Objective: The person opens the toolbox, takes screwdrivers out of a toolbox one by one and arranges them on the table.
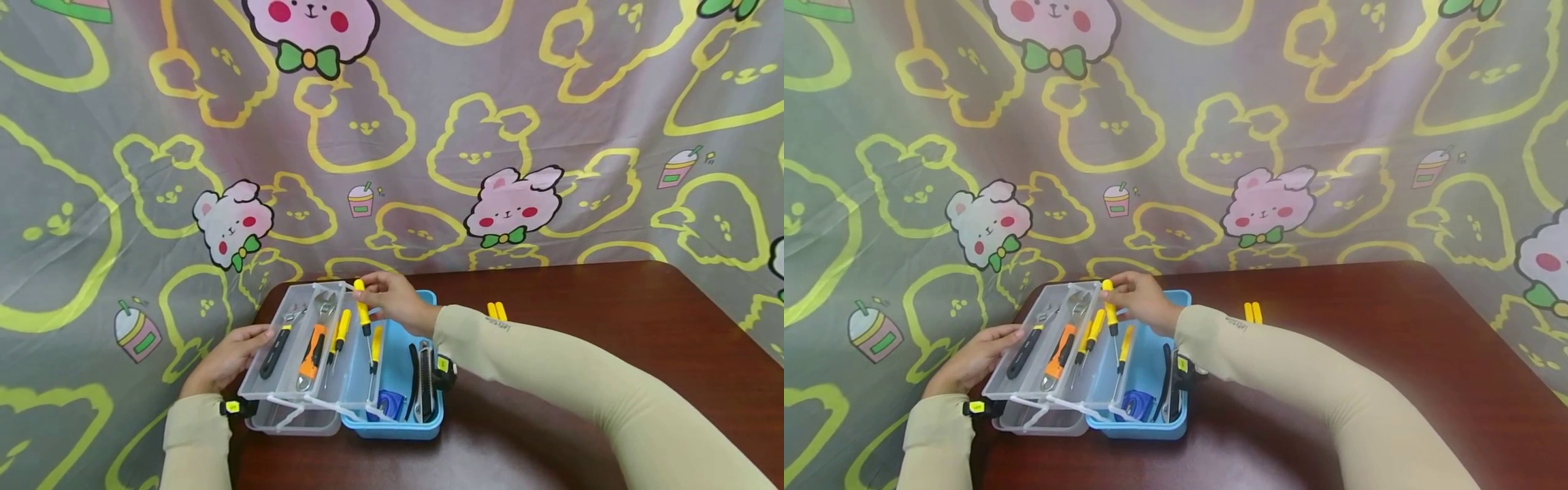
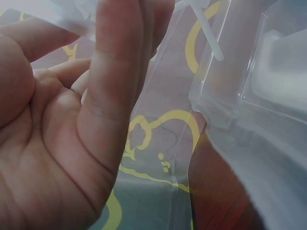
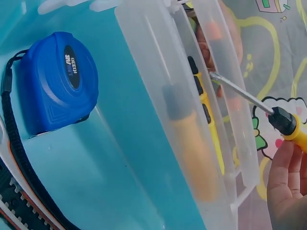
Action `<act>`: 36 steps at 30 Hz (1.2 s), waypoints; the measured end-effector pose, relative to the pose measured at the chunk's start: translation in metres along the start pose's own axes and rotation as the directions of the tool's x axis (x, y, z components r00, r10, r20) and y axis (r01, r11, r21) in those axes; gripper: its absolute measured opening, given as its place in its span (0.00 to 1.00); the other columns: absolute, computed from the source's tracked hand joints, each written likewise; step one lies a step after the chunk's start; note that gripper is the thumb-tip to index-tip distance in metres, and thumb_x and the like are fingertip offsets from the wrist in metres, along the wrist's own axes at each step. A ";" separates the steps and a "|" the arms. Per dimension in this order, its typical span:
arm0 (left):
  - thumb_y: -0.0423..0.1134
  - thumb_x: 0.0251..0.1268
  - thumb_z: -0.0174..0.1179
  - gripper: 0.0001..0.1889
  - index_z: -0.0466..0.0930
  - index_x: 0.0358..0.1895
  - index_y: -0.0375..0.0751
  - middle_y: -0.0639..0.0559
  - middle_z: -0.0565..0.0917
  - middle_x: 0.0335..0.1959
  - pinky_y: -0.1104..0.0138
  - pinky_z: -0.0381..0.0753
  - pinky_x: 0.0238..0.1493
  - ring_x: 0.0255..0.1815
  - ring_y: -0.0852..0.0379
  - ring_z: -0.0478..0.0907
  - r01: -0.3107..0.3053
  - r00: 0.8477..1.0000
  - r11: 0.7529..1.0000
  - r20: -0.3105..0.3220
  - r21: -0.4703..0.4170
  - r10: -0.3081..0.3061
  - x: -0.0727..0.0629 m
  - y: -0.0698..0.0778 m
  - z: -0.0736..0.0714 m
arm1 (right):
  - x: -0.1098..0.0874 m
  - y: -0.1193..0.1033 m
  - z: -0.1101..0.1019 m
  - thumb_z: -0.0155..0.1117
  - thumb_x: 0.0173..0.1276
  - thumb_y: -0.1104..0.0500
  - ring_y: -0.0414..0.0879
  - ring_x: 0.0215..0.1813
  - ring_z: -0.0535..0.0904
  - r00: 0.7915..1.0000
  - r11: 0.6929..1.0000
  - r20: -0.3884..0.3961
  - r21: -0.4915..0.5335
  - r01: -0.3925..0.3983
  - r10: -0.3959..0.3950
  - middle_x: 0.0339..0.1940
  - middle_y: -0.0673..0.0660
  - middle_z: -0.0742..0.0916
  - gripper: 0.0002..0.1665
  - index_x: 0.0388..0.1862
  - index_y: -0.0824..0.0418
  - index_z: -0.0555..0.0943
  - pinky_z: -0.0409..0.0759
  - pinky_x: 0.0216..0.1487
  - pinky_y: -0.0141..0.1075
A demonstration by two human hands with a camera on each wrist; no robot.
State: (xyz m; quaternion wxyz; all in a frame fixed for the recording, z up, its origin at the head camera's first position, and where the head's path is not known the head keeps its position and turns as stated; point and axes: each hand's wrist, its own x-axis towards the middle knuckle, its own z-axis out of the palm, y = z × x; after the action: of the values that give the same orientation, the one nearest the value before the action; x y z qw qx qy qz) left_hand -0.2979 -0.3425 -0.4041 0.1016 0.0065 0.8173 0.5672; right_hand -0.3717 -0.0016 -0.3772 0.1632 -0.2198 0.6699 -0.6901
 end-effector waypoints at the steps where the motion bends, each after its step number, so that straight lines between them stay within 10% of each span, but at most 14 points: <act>1: 0.49 0.76 0.51 0.32 0.62 0.69 0.24 0.43 0.83 0.45 0.57 0.83 0.39 0.39 0.50 0.83 0.000 1.000 1.000 -0.001 0.000 0.000 0.000 0.000 0.000 | 0.000 0.000 -0.001 0.66 0.68 0.54 0.53 0.45 0.82 1.000 1.000 -0.002 0.006 -0.002 0.002 0.45 0.61 0.81 0.23 0.58 0.61 0.76 0.83 0.43 0.44; 36: 0.50 0.75 0.52 0.32 0.64 0.68 0.25 0.41 0.82 0.47 0.56 0.83 0.41 0.41 0.47 0.82 0.006 1.000 1.000 -0.016 0.011 -0.006 0.001 -0.002 0.000 | -0.019 -0.004 -0.055 0.67 0.67 0.54 0.54 0.47 0.82 0.999 0.996 -0.054 -0.086 -0.012 0.007 0.45 0.62 0.82 0.17 0.49 0.63 0.79 0.83 0.44 0.44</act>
State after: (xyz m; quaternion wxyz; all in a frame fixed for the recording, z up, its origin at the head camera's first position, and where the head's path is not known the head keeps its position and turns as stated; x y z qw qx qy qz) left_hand -0.2989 -0.3426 -0.4066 0.0967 0.0002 0.8210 0.5626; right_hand -0.3839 0.0551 -0.3751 0.1388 -0.2051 0.7043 -0.6653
